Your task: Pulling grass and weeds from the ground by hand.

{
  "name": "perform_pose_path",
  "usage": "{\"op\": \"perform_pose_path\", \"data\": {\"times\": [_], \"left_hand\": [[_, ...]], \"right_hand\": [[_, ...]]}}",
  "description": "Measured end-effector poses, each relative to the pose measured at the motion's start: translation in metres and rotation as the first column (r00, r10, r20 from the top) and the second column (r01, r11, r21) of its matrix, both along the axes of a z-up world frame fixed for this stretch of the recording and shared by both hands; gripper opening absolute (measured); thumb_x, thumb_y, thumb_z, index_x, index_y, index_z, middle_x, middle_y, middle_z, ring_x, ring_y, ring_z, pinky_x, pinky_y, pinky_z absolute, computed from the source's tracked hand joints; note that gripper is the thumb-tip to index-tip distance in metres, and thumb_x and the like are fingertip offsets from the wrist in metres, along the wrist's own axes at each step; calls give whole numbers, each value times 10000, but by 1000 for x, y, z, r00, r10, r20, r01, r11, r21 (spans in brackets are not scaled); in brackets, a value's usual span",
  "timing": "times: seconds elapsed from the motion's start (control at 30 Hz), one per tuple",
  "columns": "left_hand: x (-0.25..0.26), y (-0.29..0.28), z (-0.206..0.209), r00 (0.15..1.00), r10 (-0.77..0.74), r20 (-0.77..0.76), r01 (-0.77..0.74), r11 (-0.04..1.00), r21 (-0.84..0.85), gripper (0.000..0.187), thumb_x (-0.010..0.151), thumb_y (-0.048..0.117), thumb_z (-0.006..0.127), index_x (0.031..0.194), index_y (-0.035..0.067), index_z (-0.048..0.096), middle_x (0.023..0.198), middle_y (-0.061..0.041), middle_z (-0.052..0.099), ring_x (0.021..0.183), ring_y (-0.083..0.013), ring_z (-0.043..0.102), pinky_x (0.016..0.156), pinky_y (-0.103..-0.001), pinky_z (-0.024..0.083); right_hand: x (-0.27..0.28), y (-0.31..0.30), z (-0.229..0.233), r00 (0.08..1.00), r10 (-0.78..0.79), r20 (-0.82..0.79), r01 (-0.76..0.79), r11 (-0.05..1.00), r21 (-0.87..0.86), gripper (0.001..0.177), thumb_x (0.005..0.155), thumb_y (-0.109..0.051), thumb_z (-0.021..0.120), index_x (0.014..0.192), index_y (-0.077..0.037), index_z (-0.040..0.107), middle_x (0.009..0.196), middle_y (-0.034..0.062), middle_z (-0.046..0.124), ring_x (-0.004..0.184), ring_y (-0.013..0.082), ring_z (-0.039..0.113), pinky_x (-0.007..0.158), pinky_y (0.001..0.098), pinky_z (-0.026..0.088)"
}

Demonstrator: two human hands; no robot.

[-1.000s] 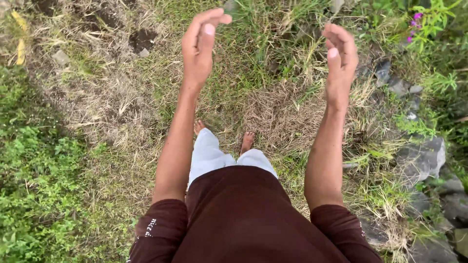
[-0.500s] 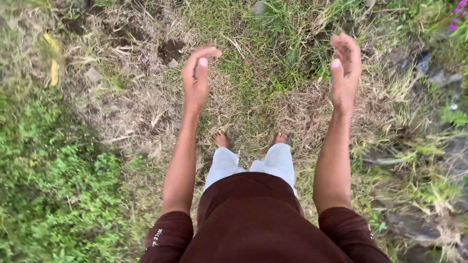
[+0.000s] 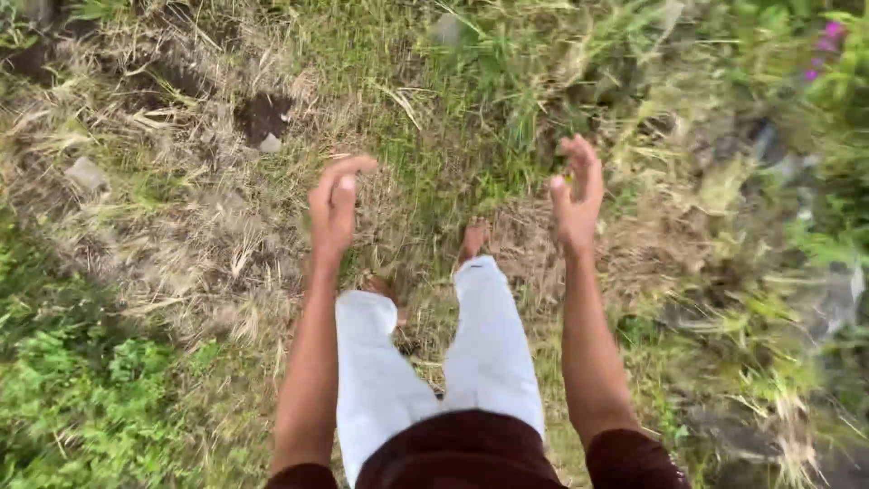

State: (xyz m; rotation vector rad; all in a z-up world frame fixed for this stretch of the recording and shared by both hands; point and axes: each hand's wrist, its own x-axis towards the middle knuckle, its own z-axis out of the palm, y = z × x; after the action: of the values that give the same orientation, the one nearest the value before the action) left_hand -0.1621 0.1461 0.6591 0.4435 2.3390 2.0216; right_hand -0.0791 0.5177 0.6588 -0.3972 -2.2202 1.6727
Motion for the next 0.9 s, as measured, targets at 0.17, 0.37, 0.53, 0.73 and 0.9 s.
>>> {"op": "perform_pose_path", "data": {"times": [0.17, 0.37, 0.53, 0.73, 0.9], "left_hand": [[-25, 3, -159, 995, 24, 102, -23, 1000, -12, 315, 1106, 231, 463, 1232, 38, 679, 1223, -131, 736, 1200, -262, 688, 1111, -433, 497], [-55, -15, -433, 990, 4, 140, 5, 998, -64, 278, 1068, 179, 487, 1249, 73, 669, 1306, -152, 703, 1276, -304, 652, 1158, -502, 476], [-66, -37, -615, 999, 34, 0, -34, 997, -63, 291, 1078, 190, 475, 1235, 105, 706, 1337, -148, 704, 1362, -338, 610, 1220, -523, 433], [-80, -40, -730, 986, 169, -19, -170, 976, -134, 318, 1091, 284, 472, 1247, 119, 695, 1456, -125, 640, 1485, -336, 486, 1289, -540, 322], [-109, -39, -769, 952, 263, -155, -282, 952, -119, 463, 1101, 448, 423, 1387, 140, 619, 1568, -162, 493, 1513, -331, 387, 1277, -535, 272]], "right_hand": [[-23, -24, -158, 995, 60, 85, -61, 998, 17, 656, 980, -255, 688, 1548, -43, 438, 1522, 162, 549, 1475, 312, 500, 1284, 482, 352], [-33, -79, -416, 994, 65, 87, -77, 986, 150, 701, 923, -166, 713, 1556, -43, 436, 1548, 161, 530, 1482, 308, 486, 1289, 477, 344], [-22, -137, -616, 997, 53, 64, -66, 970, 234, 799, 894, -220, 803, 1564, -53, 401, 1561, 166, 496, 1480, 322, 475, 1284, 482, 363], [-50, -191, -729, 991, 71, 111, -107, 922, 372, 1005, 826, -309, 879, 1593, -16, 299, 1623, 227, 340, 1527, 398, 314, 1265, 529, 284], [-87, -210, -780, 997, 76, 2, -71, 916, 396, 1103, 790, -337, 897, 1610, -40, 223, 1632, 239, 275, 1528, 412, 298, 1265, 539, 273]]}}
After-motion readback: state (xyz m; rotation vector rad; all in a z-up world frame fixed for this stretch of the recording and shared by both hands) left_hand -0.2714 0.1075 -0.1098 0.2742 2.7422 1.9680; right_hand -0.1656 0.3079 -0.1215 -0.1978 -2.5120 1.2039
